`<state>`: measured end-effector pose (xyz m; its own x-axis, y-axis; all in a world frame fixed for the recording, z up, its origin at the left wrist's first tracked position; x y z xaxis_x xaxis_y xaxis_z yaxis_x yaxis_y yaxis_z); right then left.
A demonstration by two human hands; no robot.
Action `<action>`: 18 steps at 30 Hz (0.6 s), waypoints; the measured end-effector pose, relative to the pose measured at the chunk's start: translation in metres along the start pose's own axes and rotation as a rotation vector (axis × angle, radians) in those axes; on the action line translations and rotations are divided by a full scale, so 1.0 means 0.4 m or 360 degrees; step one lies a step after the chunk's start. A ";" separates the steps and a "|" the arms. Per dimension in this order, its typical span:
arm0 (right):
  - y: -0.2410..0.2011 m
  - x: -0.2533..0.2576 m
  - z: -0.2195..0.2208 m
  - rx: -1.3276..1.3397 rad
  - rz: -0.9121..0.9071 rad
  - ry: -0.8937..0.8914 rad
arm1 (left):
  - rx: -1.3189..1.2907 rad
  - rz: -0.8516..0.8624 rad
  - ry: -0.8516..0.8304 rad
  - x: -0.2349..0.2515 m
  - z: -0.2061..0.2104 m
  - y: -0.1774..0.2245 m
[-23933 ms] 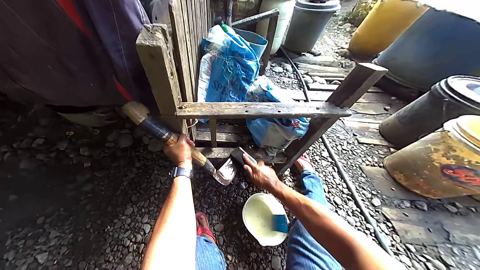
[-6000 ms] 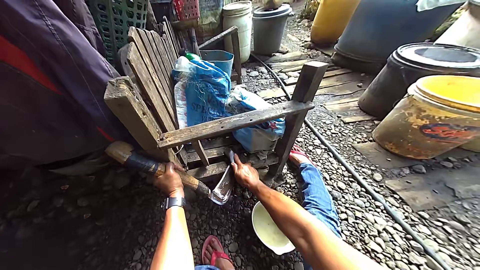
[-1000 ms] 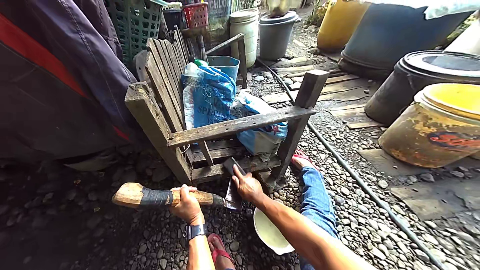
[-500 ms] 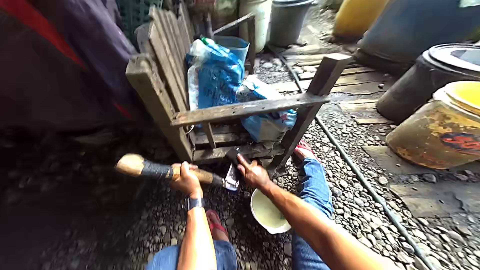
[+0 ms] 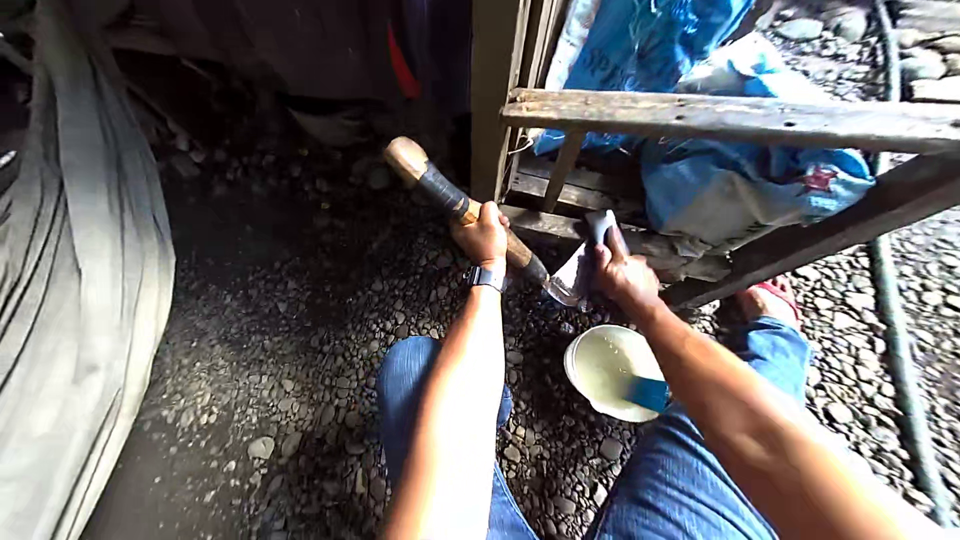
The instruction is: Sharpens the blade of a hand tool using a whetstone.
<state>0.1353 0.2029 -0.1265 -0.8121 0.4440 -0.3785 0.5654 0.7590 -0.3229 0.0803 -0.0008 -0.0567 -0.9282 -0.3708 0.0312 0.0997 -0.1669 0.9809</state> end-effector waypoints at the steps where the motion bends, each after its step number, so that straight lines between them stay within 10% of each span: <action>1: -0.012 0.010 -0.013 0.0004 0.0069 -0.0024 | -0.0002 -0.0008 0.0012 -0.003 0.002 0.003; 18: 0.021 -0.071 0.041 -0.0083 -0.0205 -0.0133 | -0.0045 0.0161 0.0068 0.044 0.080 0.028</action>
Point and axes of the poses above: each hand's wrist, its own x-axis towards the middle knuckle, its own z-axis out of the palm, y = z × x, the point moved 2 cm from there along x, towards the middle knuckle, and after that the axes turned 1 degree about -y, right-handed, at the moved point
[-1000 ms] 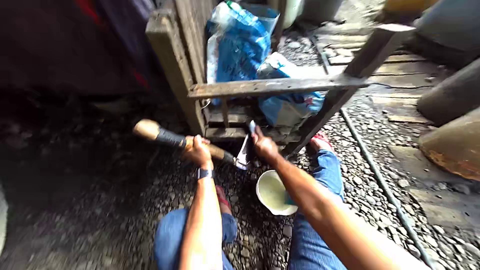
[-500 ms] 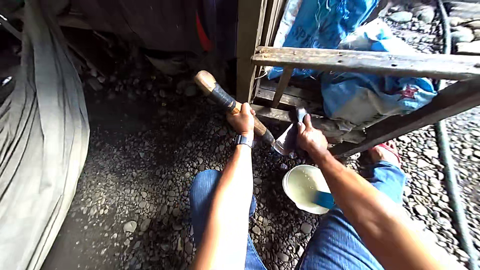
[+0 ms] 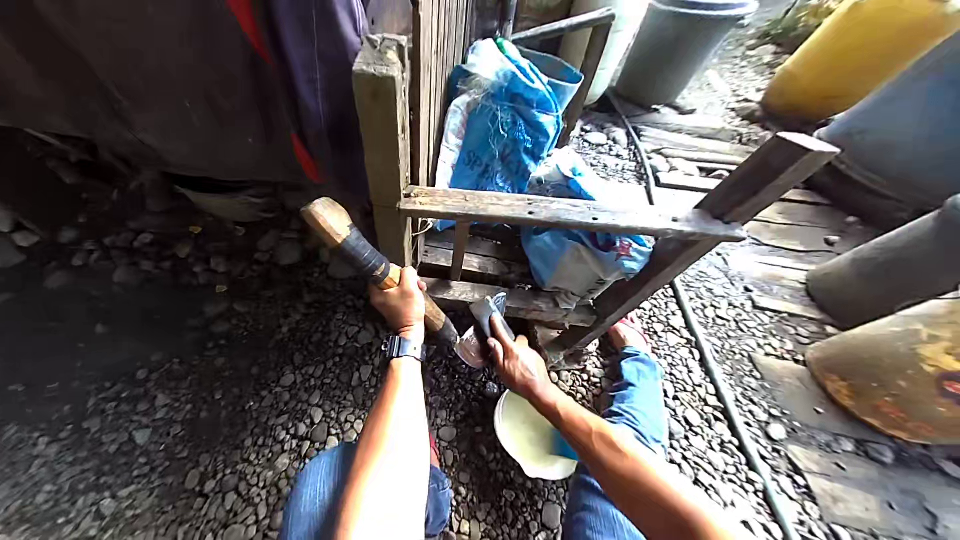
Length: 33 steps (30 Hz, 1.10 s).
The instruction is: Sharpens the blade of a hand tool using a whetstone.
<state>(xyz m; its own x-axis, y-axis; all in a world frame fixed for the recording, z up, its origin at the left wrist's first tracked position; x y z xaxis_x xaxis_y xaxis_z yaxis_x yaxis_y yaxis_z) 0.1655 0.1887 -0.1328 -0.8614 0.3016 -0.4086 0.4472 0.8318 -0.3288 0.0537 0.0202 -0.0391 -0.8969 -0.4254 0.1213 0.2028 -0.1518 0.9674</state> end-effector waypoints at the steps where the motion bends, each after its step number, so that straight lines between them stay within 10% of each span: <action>1: 0.004 0.004 -0.005 -0.0031 -0.0010 -0.0022 | 0.0021 -0.0010 -0.0006 0.006 0.003 0.000; 7: -0.027 0.138 -0.103 0.0110 0.0303 0.0080 | 0.0080 -0.0029 -0.0155 0.036 0.019 0.007; 33: -0.014 0.054 -0.058 -0.0127 0.0105 -0.0009 | 0.0175 -0.0379 -0.0175 0.108 0.025 -0.004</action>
Point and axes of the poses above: each hand's wrist, its own x-axis towards the middle knuckle, its own z-axis out of the palm, y = z × x, the point moved 2 cm from there along x, towards the middle knuckle, and after that the axes turned 1 degree about -y, right-handed, at the moved point
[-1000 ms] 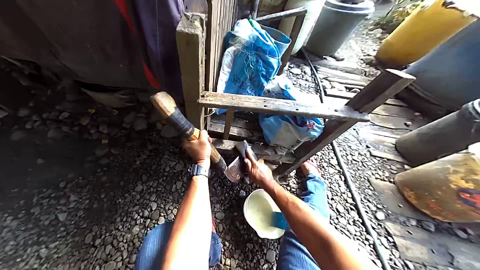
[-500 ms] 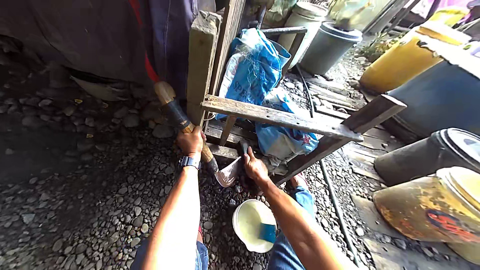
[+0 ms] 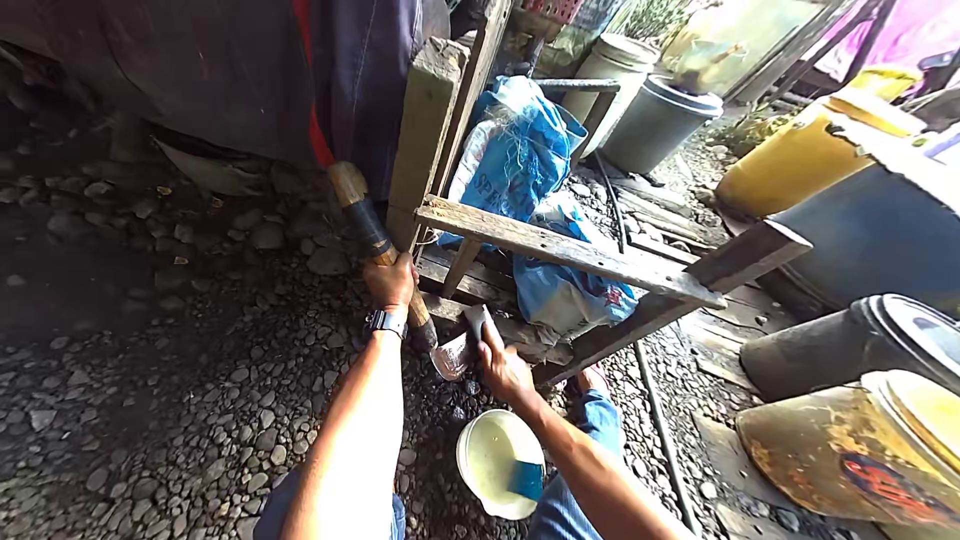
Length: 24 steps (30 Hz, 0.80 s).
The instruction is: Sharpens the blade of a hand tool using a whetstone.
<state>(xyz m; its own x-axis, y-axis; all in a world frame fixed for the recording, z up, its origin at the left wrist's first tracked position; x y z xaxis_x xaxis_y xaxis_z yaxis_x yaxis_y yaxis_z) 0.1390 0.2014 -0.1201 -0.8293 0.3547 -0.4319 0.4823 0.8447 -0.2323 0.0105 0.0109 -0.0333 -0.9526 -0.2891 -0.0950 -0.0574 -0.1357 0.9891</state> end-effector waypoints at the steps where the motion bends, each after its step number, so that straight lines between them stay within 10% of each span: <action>1: 0.009 -0.023 0.015 -0.0047 -0.0054 -0.0034 | 0.0030 -0.0010 0.0002 -0.003 -0.002 0.003; 24: 0.025 -0.025 0.006 -0.0119 -0.0142 -0.0076 | 0.0012 -0.0020 -0.0023 0.002 0.000 0.004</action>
Point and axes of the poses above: each hand's wrist, its own x-axis towards the middle knuckle, its own z-axis out of the palm, y = z × x, the point moved 2 cm from there along x, towards the middle knuckle, and after that the axes turned 1 degree about -y, right-handed, at the moved point
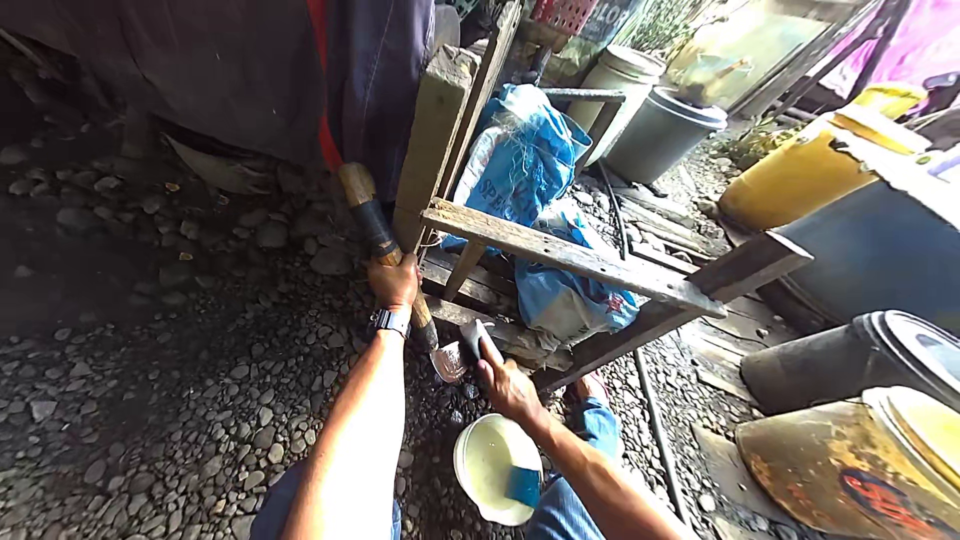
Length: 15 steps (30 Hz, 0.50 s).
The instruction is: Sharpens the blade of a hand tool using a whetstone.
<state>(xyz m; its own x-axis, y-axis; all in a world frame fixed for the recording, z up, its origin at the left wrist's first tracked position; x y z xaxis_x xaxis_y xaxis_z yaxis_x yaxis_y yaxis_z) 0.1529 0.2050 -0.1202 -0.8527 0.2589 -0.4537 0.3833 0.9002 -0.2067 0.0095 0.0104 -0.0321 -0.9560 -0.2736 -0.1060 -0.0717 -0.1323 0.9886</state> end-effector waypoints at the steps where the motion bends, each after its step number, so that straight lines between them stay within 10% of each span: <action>1: 0.008 -0.009 0.007 -0.0026 -0.0019 -0.0018 | -0.0013 0.0002 -0.0002 0.000 0.001 -0.005; 15: 0.038 0.029 -0.015 0.0185 0.0061 0.0022 | -0.0090 0.0233 0.0045 0.012 0.016 -0.015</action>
<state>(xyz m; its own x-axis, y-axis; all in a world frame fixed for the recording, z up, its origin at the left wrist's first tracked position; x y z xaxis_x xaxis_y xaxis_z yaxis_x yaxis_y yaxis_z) 0.1467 0.2237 -0.1233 -0.8413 0.2979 -0.4511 0.4535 0.8431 -0.2890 0.0035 0.0158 -0.0380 -0.9465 -0.3206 0.0353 0.0849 -0.1420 0.9862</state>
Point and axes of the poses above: each hand's wrist, its own x-axis towards the middle knuckle, its own z-axis out of the palm, y = z × x, the point moved 2 cm from there along x, towards the middle knuckle, and after that the axes turned 1 degree about -y, right-handed, at the moved point
